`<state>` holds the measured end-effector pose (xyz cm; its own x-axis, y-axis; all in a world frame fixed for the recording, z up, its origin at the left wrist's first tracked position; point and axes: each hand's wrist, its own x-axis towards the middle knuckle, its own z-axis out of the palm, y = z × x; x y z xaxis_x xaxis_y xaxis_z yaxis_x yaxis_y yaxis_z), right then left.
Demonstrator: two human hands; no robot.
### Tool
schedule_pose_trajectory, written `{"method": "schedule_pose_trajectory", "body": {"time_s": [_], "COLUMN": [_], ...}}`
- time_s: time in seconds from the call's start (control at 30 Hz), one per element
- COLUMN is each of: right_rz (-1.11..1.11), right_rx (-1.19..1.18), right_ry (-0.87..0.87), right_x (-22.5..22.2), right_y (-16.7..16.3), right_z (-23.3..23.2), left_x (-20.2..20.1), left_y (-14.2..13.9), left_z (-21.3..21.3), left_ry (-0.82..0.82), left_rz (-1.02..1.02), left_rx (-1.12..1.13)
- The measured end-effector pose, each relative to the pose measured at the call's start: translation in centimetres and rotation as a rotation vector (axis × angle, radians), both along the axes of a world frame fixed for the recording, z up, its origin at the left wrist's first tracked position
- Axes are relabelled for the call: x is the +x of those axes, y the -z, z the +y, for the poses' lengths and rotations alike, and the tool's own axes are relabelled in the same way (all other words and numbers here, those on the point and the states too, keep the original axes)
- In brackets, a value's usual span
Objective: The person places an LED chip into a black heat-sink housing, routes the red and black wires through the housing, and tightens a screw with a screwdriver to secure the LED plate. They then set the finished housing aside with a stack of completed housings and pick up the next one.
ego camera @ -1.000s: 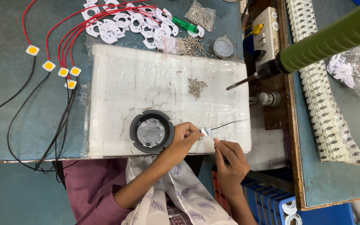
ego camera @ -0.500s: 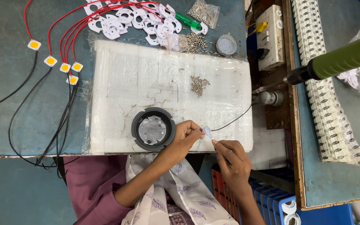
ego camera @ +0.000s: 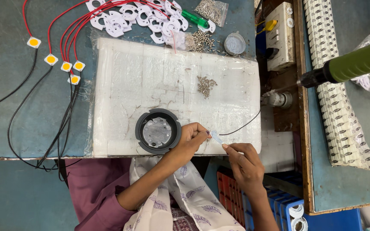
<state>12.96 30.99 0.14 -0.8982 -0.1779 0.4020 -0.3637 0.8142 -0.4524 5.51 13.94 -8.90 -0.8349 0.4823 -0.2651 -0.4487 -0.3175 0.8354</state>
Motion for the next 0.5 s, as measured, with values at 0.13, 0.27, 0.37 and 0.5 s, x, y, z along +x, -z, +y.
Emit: {"method": "schedule_pose_trajectory", "body": {"time_s": [0.13,0.27,0.37,0.5], "right_rz": [0.016,0.032,0.011,-0.090], "right_rx": [0.020,-0.022,-0.349,-0.681], "right_ry": [0.006,0.041,0.061,0.264], "right_x": [0.1,-0.2,-1.8,-6.2], "right_y": [0.3,1.4,2.5,2.2], "right_z": [1.1,3.4,6.0,10.0], "left_x": [-0.1,-0.2,-0.2,-0.4], "left_y": [0.0,0.0,0.2,0.9], "left_z": [0.1,0.1,-0.1,0.3], "left_ry": [0.007,0.027,0.050,0.049], "left_rz": [-0.006,-0.012,-0.024,-0.002], "left_rx": [-0.005,0.008,-0.015,0.040]}}
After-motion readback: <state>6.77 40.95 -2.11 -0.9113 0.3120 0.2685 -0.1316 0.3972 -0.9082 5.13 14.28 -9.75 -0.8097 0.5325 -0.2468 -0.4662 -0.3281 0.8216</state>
